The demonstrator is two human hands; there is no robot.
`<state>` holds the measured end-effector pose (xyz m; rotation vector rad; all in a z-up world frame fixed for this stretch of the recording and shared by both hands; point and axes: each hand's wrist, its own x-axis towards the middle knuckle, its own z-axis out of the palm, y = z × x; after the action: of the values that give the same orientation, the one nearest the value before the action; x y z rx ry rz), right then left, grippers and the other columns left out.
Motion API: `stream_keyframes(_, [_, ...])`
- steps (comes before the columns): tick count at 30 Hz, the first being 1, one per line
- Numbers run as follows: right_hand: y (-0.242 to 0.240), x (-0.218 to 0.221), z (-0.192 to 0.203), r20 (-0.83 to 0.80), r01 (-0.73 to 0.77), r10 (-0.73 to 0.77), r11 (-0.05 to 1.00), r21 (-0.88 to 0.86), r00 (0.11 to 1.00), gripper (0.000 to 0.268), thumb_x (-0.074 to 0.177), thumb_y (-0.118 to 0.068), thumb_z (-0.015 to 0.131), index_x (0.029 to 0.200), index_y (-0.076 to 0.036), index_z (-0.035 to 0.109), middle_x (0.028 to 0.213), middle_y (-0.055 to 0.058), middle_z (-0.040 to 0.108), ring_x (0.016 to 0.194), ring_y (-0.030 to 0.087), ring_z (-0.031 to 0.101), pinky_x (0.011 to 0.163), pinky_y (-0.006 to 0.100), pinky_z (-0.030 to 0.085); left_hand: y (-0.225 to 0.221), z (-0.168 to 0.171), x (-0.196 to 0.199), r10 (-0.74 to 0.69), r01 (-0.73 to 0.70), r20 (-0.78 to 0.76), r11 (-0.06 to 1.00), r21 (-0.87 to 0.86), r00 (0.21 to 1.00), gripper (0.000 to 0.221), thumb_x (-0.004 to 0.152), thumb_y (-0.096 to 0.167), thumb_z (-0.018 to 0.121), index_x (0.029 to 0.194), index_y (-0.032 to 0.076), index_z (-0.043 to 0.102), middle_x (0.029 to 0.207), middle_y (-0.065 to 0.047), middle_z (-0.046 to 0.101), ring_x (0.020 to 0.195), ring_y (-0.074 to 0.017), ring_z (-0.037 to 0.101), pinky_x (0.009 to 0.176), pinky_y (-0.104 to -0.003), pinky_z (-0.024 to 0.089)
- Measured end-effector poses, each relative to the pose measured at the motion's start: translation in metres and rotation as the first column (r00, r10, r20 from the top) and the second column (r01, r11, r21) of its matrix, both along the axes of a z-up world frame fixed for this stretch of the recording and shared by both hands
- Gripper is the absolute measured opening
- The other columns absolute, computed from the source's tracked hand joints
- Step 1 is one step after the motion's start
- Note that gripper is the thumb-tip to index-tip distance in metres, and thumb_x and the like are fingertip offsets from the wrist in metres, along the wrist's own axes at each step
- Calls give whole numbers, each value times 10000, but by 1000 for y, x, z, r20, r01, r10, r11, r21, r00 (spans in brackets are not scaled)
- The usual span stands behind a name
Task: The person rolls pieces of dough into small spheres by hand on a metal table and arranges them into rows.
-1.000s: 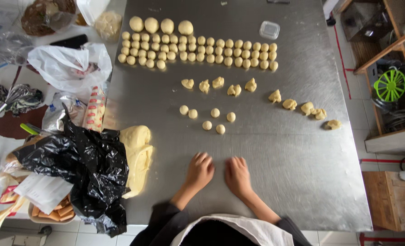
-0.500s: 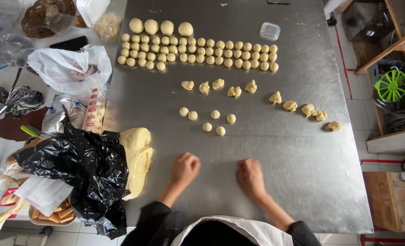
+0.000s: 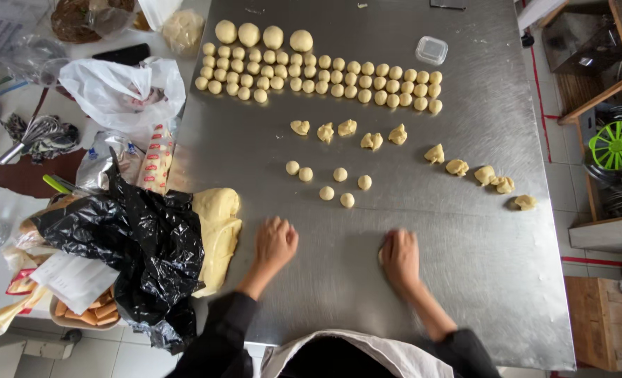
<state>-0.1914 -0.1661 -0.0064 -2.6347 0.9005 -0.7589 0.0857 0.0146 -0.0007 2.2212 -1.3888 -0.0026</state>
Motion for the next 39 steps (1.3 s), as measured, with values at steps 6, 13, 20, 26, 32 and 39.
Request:
stream_keyframes(6, [-4,115,7,254,116,-143,986,121,957,120,955,-70,609,1043,-13,551,939,161,616,873,372,556,809,494,444,-83,0,-41,101,-171,-199,913,-371,975,227,925,145,648,734,51,569,833,-97,599,806,-302,579,684,-439,459])
stream_keyframes(13, [30,-9,9,50,176,-194,953,245,980,164,940,-79,611,1045,18,530,935,200,571,852,368,567,758,476,483,6,0,-14,-14,10,-19,983,-185,1000,207,830,144,687,676,87,560,742,-73,575,723,-265,571,656,-440,454])
stream_keyframes(20, [26,93,0,214,145,-196,961,235,957,145,977,-34,578,1075,28,491,939,207,581,853,369,568,780,483,492,-68,13,-47,96,-144,-156,932,-332,983,220,906,110,659,734,50,536,786,-92,562,785,-304,567,722,-462,452])
stream_keyframes(26, [34,-7,8,46,-73,69,995,72,997,146,895,39,570,1028,41,508,868,192,580,758,341,552,690,467,472,8,10,-15,-15,8,-29,974,-228,999,130,818,109,658,740,68,563,785,-110,569,782,-311,576,679,-447,466])
stream_keyframes(32, [-15,76,7,150,261,-281,955,140,948,229,869,13,591,1096,8,560,854,157,595,838,344,563,759,481,481,-61,-3,-4,168,-176,-53,933,-314,984,148,971,129,619,857,63,552,791,-89,604,780,-275,593,736,-445,484])
stream_keyframes(39, [35,2,11,125,16,-23,998,61,992,221,874,-3,645,1048,-15,509,896,130,583,828,284,560,746,432,479,8,-12,-8,115,-157,-193,963,-218,974,260,957,135,643,1160,-4,559,727,-57,608,720,-239,625,715,-404,498])
